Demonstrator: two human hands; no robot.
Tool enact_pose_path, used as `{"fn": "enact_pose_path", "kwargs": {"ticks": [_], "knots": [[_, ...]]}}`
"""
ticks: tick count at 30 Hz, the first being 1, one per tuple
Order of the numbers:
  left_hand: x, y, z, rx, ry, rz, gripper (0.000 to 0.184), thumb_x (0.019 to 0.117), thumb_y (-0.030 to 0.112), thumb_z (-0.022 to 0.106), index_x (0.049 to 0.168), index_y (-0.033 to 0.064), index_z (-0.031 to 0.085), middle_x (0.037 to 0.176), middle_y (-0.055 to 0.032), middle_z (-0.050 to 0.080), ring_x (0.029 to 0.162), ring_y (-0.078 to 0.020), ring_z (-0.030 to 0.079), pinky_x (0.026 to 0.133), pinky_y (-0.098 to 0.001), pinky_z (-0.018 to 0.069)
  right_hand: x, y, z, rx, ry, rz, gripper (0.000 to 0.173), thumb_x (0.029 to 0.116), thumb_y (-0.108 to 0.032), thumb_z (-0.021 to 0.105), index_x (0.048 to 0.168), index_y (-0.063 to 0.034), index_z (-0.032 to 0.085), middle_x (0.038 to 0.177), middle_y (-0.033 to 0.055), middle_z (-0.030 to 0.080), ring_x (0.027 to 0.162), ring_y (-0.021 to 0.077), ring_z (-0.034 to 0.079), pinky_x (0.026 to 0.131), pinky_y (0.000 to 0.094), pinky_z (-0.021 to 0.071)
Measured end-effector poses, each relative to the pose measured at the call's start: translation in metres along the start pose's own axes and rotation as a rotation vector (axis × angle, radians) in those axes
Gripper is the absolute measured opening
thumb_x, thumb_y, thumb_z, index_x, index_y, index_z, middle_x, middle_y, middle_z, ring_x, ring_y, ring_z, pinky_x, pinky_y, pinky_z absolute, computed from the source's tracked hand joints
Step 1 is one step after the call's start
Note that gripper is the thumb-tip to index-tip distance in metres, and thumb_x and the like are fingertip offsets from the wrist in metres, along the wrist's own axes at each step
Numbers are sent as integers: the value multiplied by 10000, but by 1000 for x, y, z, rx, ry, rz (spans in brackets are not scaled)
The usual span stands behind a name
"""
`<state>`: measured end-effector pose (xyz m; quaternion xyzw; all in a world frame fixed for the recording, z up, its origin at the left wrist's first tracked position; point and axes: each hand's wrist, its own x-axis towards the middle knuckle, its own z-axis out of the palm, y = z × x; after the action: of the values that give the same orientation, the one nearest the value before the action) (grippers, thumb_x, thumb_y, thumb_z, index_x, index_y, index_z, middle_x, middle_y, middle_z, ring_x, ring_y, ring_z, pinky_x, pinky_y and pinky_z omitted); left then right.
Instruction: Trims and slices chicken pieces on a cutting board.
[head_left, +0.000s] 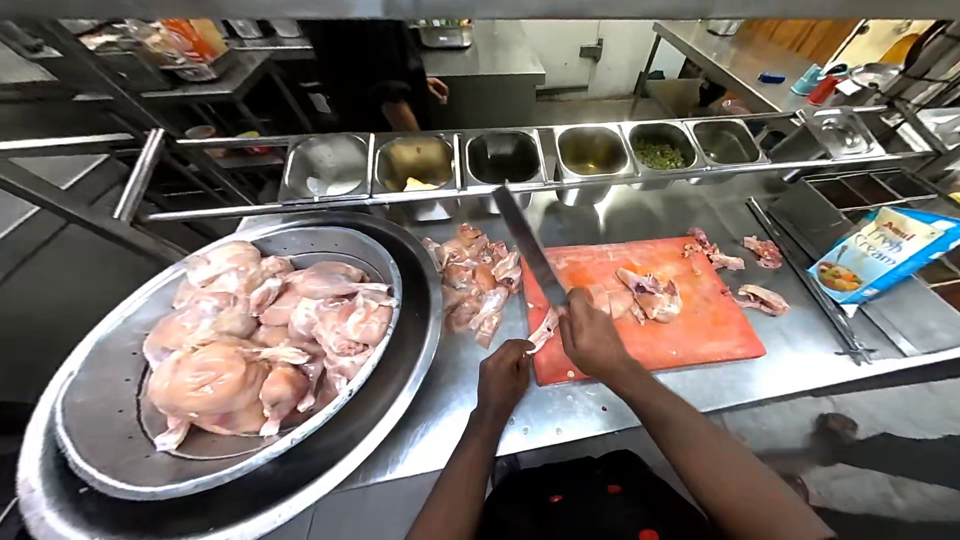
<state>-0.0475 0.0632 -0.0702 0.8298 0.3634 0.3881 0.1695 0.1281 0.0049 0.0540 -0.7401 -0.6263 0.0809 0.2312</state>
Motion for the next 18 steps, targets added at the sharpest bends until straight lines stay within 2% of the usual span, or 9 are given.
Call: {"fn": "enact_pose_path", "kwargs": {"ticks": [2, 3, 11, 14, 16, 18], "knots": [[-2, 1, 0, 0, -23, -7, 184, 931, 136, 612, 976, 136, 790, 1026, 3, 771, 871, -109, 742, 774, -323, 631, 4, 9, 17, -30, -379, 176, 286, 1057, -256, 479, 1293, -96, 494, 859, 153, 682, 808, 367, 716, 704, 561, 579], [-5, 2, -1, -1, -26, -8, 181, 936, 143, 615, 980, 138, 790, 1025, 1, 772, 867, -112, 744, 771, -327, 633, 6, 12, 22, -46, -462, 208, 284, 1052, -262, 493, 1293, -112, 498, 888, 155, 688, 837, 369, 718, 717, 567, 578], [-12, 7, -1, -70, -22, -78, 165, 920, 133, 629, 959, 135, 790, 964, 9, 770, 787, -87, 725, 726, -300, 625, -2, 14, 9, -91, -592, 223, 267, 1040, -266, 524, 1264, -127, 482, 893, 134, 676, 834, 346, 714, 714, 541, 581], [-14, 19, -3, -133, -79, -226, 149, 911, 145, 659, 975, 142, 794, 929, 16, 767, 745, -78, 711, 717, -305, 623, -22, 19, -11, -75, -689, 206, 268, 1061, -280, 495, 1256, -95, 493, 924, 152, 668, 872, 357, 708, 758, 550, 577], [-12, 28, -8, -160, -121, -355, 134, 901, 128, 691, 988, 134, 793, 923, 10, 769, 754, -80, 720, 733, -309, 629, -37, 15, -22, -93, -745, 244, 293, 1077, -261, 438, 1302, -78, 478, 988, 190, 667, 948, 396, 699, 808, 576, 563], [-10, 36, -13, -143, -151, -411, 135, 900, 111, 707, 1007, 117, 789, 931, -12, 768, 767, -106, 725, 756, -335, 629, -49, 14, -24, -120, -736, 274, 310, 1090, -280, 402, 1320, -87, 478, 996, 195, 676, 969, 405, 702, 825, 579, 561]]}}
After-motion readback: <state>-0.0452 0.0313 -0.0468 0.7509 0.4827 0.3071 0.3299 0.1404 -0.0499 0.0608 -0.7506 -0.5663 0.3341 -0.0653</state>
